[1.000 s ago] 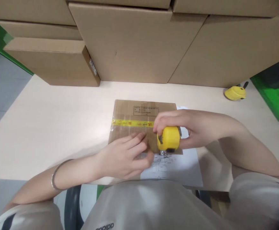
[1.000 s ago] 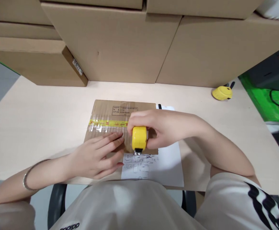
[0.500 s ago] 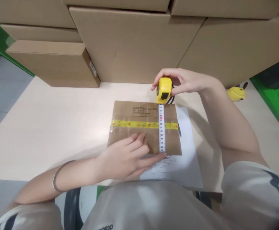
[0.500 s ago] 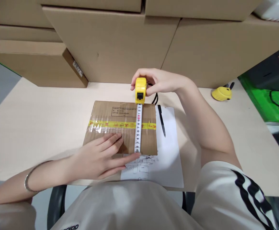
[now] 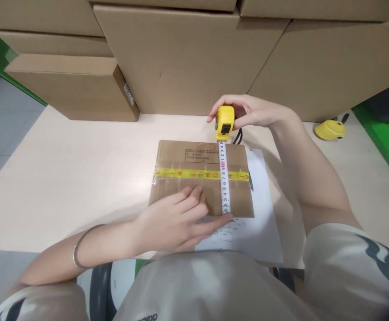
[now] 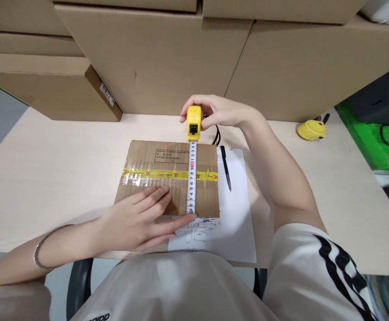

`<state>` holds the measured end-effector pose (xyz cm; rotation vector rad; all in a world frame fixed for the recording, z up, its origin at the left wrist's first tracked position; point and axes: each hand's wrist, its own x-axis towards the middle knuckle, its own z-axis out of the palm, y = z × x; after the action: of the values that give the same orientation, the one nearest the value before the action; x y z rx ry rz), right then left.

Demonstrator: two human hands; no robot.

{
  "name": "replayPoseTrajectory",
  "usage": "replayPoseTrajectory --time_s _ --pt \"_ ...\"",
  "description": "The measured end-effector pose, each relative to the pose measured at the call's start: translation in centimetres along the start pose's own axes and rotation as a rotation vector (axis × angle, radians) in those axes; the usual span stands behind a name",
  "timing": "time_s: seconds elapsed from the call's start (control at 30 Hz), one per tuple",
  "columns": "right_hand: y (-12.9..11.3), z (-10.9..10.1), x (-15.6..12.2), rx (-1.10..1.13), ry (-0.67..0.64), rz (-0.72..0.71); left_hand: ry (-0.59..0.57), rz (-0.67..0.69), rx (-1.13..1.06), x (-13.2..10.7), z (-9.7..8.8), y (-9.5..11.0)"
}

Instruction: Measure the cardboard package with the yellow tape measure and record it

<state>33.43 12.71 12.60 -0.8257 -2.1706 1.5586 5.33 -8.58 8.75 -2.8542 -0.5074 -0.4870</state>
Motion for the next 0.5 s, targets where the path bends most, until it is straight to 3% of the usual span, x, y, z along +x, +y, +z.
replayPoseTrajectory --time_s 0.2,0.37,0.5 --pt "-0.1 0.5 -0.1 -0.008 0.032 0.031 0.013 -0.006 -0.017 0.0 0.0 0.0" --pt "-1.2 0.5 -0.7 -0.055 0.029 -0.042 -0.006 -0.001 0.016 -0.1 0.0 0.1" --pt "-3.8 3.2 -2.8 -0.270 -0.024 -0.094 -0.017 0.019 0.058 -0.3 0.0 0.2"
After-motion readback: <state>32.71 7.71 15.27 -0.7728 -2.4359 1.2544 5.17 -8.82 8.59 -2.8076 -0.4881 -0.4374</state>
